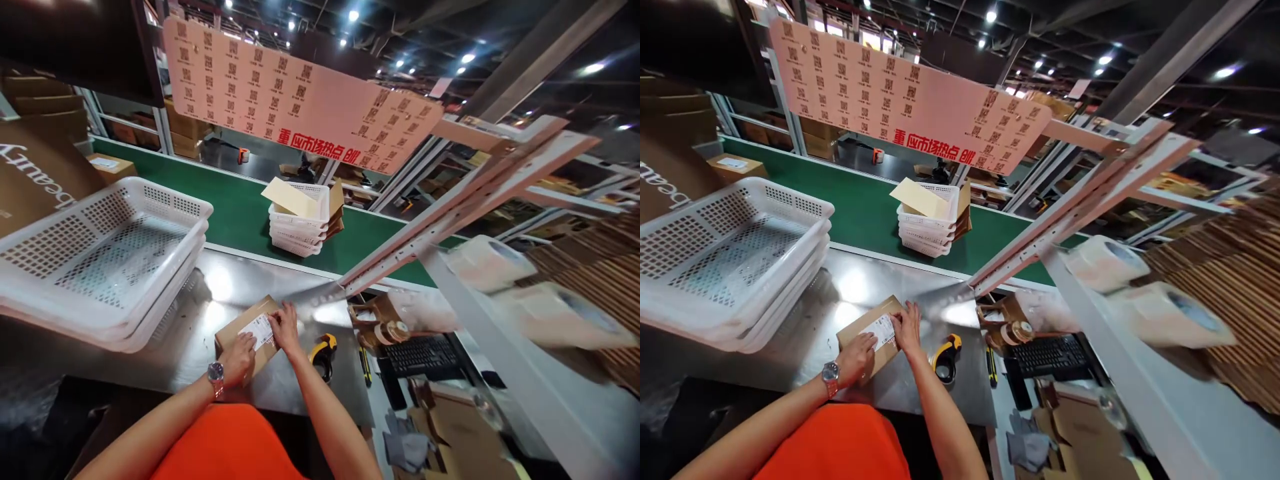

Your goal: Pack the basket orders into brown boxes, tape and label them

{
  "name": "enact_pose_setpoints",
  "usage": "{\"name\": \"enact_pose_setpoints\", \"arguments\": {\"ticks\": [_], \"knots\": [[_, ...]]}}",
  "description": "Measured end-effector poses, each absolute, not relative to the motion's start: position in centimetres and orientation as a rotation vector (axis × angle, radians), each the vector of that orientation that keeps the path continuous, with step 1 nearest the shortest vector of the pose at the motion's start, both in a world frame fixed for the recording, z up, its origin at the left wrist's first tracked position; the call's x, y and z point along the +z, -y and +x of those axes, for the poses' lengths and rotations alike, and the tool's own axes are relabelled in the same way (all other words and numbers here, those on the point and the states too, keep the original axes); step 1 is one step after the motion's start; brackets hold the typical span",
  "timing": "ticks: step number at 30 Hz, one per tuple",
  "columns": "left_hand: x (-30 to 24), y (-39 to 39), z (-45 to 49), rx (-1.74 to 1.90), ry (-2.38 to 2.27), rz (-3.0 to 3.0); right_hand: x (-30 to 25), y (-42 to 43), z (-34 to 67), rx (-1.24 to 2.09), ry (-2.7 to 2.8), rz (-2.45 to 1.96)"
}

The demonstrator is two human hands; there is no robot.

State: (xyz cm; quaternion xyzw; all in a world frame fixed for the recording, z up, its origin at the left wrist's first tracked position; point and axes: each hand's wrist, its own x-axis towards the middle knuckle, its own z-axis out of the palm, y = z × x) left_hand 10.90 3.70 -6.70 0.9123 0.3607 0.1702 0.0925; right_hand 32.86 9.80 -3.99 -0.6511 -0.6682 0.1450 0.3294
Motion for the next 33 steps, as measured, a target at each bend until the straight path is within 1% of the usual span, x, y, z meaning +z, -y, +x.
{"name": "enact_pose_setpoints", "arguments": {"ticks": [3,6,9,13,15,19,22,25,28,30,33], "knots": [[-7.4,-2.2,10.2,0.476,-1.141,2.660,-4.4,-10.5,33.7,0.323,1.741,-1.752],[-7.0,-0.7,8.3,0.480,-1.158,2.665,-4.2,-10.7,34.1,0.266,1.748,-1.781],[-6.1,0.1,6.9,0.495,-1.181,2.676,-4.1,-10.1,32.5,0.233,1.885,-1.774],[-5.0,0.2,6.5,0.532,-1.153,2.622,-3.7,-9.3,29.1,0.269,2.122,-1.738],[-4.6,0.2,6.3,0.530,-1.119,2.597,-3.0,-9.7,28.3,0.248,2.170,-1.833],[-4.5,0.6,4.7,0.511,-1.064,2.593,-1.3,-12.0,28.8,0.187,2.086,-2.077],[-5.4,1.3,2.7,0.604,-1.030,2.597,-0.5,-13.2,29.5,0.196,2.029,-2.142],[-6.8,2.2,0.7,0.809,-1.032,2.580,-0.1,-13.3,29.0,0.169,1.965,-2.190],[-7.6,2.6,-0.7,0.987,-1.129,2.487,-0.2,-11.9,26.7,0.145,1.906,-2.258],[-7.5,2.6,-1.5,1.001,-1.219,2.377,-0.5,-9.7,23.9,0.179,1.943,-2.254],[-7.0,2.3,-2.9,0.955,-1.317,2.194,-1.7,-5.1,19.4,0.270,2.206,-2.030]]}}
